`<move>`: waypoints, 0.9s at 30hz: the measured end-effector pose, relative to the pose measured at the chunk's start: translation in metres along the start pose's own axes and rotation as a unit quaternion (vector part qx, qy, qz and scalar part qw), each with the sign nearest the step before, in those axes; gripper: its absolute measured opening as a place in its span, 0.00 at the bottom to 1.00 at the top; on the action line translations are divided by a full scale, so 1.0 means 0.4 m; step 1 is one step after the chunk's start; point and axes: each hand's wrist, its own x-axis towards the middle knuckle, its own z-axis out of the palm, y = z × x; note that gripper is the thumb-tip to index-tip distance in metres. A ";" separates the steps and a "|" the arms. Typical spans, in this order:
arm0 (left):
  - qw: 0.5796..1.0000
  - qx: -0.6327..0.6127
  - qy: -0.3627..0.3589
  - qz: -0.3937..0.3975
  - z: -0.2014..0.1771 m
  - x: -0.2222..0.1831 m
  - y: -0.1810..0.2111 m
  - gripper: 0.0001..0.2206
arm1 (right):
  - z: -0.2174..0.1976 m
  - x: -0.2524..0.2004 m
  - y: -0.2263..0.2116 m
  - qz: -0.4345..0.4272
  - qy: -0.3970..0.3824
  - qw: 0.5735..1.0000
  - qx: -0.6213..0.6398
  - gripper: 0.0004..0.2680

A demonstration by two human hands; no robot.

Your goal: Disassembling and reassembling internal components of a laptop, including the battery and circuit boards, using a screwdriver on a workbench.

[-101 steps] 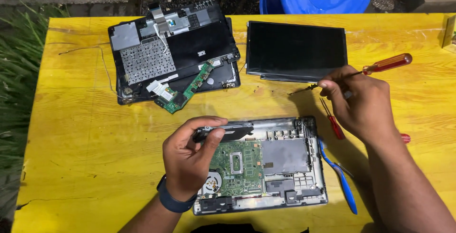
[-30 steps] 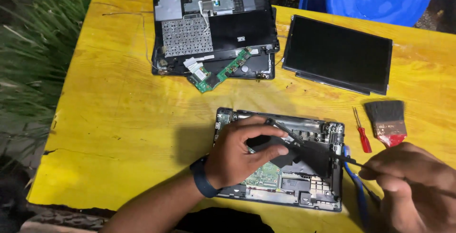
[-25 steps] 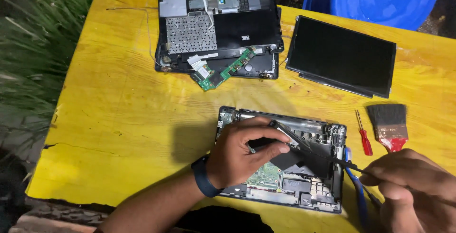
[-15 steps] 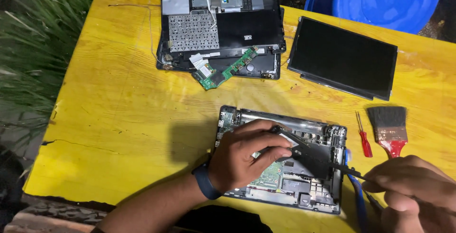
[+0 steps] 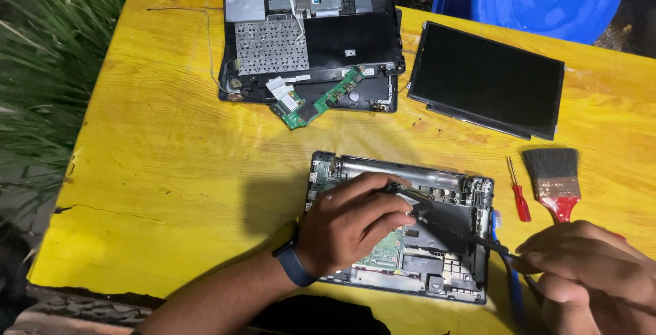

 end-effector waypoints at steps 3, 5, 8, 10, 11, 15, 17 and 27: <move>0.999 0.013 0.009 0.028 -0.007 0.008 0.003 0.05 | 0.012 0.013 -0.034 -0.021 0.033 0.999 0.006 0.11; 0.998 0.017 -0.002 0.065 -0.009 0.007 0.001 0.08 | 0.013 0.017 -0.058 -0.020 0.038 0.999 -0.001 0.07; 0.995 0.047 -0.003 0.084 -0.003 0.006 -0.002 0.08 | 0.022 0.031 -0.039 -0.078 0.038 0.996 0.030 0.08; 0.995 0.054 -0.009 0.079 -0.004 0.005 0.000 0.07 | 0.023 0.032 -0.052 -0.069 0.034 0.997 0.020 0.09; 0.995 0.062 -0.016 0.075 -0.004 0.006 0.001 0.06 | 0.023 0.033 -0.059 -0.060 0.031 0.998 0.009 0.10; 0.995 0.064 -0.005 0.076 0.004 0.002 -0.002 0.08 | 0.022 0.042 -0.060 -0.064 0.021 0.998 0.014 0.10; 0.997 0.048 -0.001 0.066 0.005 0.006 -0.002 0.10 | 0.018 0.037 -0.053 -0.057 0.009 0.998 0.009 0.10; 0.999 0.040 0.000 0.027 -0.002 0.005 0.001 0.13 | 0.019 0.020 -0.039 -0.064 0.060 0.996 0.006 0.08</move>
